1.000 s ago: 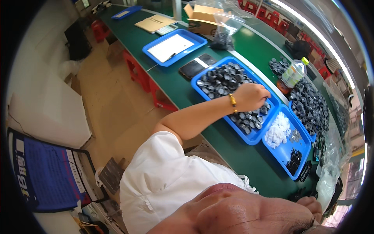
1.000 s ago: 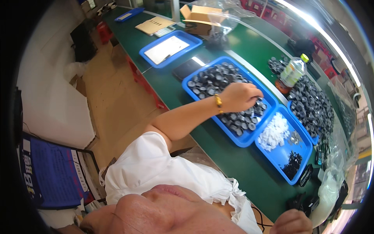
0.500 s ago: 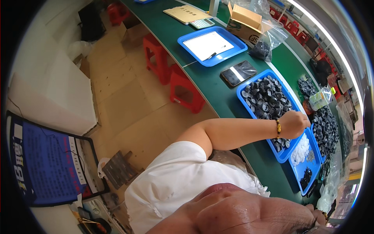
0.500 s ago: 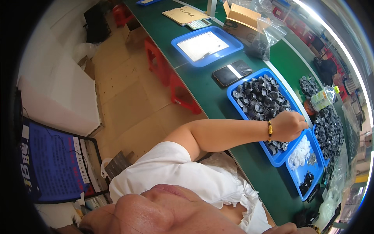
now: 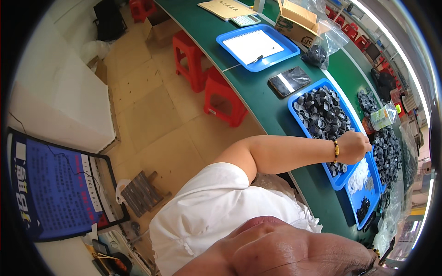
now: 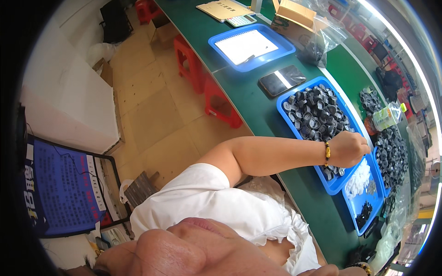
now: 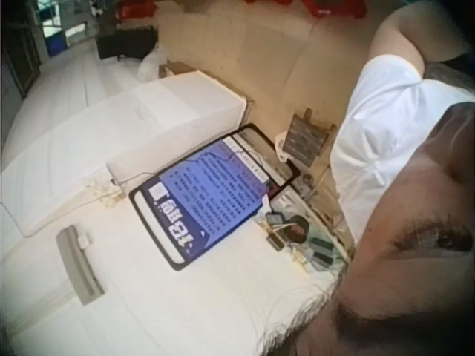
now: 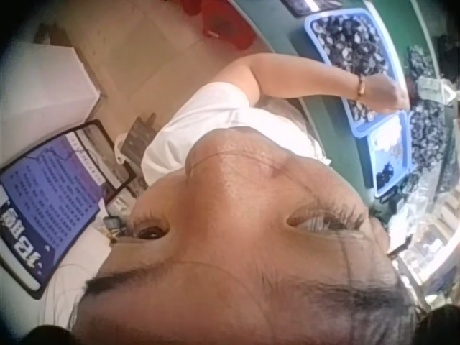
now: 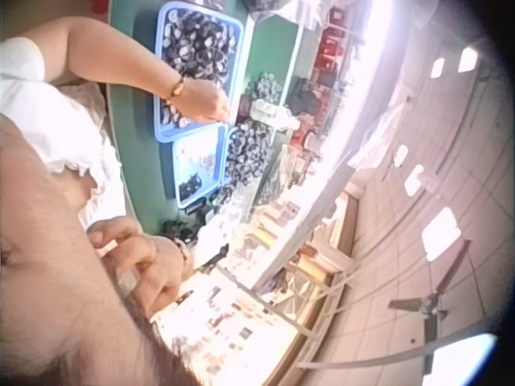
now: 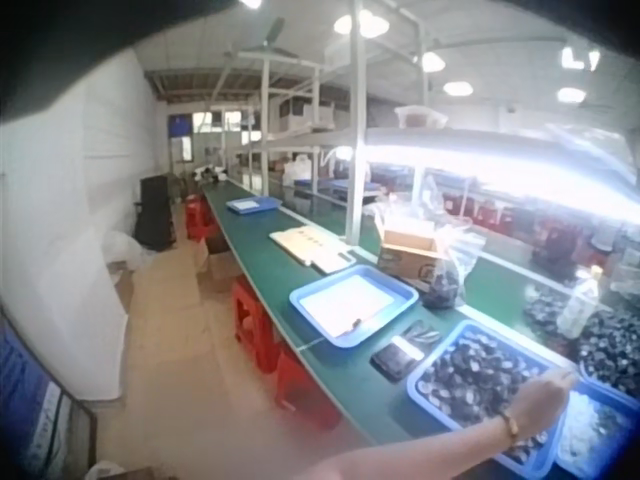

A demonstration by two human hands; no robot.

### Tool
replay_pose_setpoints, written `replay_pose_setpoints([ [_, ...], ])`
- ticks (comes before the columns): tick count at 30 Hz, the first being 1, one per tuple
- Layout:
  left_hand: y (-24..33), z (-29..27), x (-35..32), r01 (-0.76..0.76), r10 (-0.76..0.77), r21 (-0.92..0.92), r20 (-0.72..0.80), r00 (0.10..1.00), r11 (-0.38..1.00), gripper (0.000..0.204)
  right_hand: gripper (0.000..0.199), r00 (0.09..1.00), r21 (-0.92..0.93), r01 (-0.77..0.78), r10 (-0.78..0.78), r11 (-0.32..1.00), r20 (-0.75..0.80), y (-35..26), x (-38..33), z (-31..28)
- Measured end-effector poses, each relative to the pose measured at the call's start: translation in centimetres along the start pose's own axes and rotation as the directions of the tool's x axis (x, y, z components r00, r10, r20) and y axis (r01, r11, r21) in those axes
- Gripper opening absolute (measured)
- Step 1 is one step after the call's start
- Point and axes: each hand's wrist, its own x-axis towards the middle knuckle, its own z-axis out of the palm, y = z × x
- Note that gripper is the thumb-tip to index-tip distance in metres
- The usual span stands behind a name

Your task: The person assembles small components by inserting small parts into plastic pieces and fitting them into plastic housings by hand.

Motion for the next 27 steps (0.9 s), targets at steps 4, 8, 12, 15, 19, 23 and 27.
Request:
replay_pose_setpoints([
  [4,-0.1,-0.7,0.0,0.014,-0.014,-0.006,-0.004,1.000,1.000,0.013,0.030,0.328,-0.102,0.340,-0.219,0.935,-0.919,2.5,3.5,10.1],
  [8,0.4,-0.6,0.2,0.003,-0.003,-0.028,0.005,1.000,1.000,0.016,0.046,0.762,-0.338,-0.065,-0.172,0.939,-0.624,1.0,-0.7,6.3],
  [12,0.0,-0.6,0.1,0.027,-0.027,-0.010,0.049,0.998,1.000,0.016,0.040,0.557,-0.429,-0.295,-0.211,0.854,-0.803,2.2,1.5,9.3],
  [15,0.4,-0.9,0.1,0.015,-0.013,-0.035,0.038,0.999,0.999,0.016,0.028,-0.612,-0.234,-0.262,-0.349,0.936,-0.710,4.9,6.7,13.6],
  [19,-0.1,-1.1,-0.3,0.021,-0.021,-0.027,-0.007,1.000,0.999,0.016,0.040,-0.547,0.089,-0.802,-0.666,0.591,-0.507,6.7,8.3,10.6],
  [23,0.4,-1.3,-0.1,0.006,-0.006,-0.033,0.009,1.000,0.999,0.014,0.049,-0.434,0.227,-0.900,-0.724,0.372,-0.536,6.0,3.3,19.2],
  [27,0.5,-0.6,0.4,-0.010,0.011,-0.069,0.005,1.000,0.998,0.013,0.058,-0.334,0.377,-0.918,-0.755,0.124,-0.565,6.0,1.4,25.3],
])
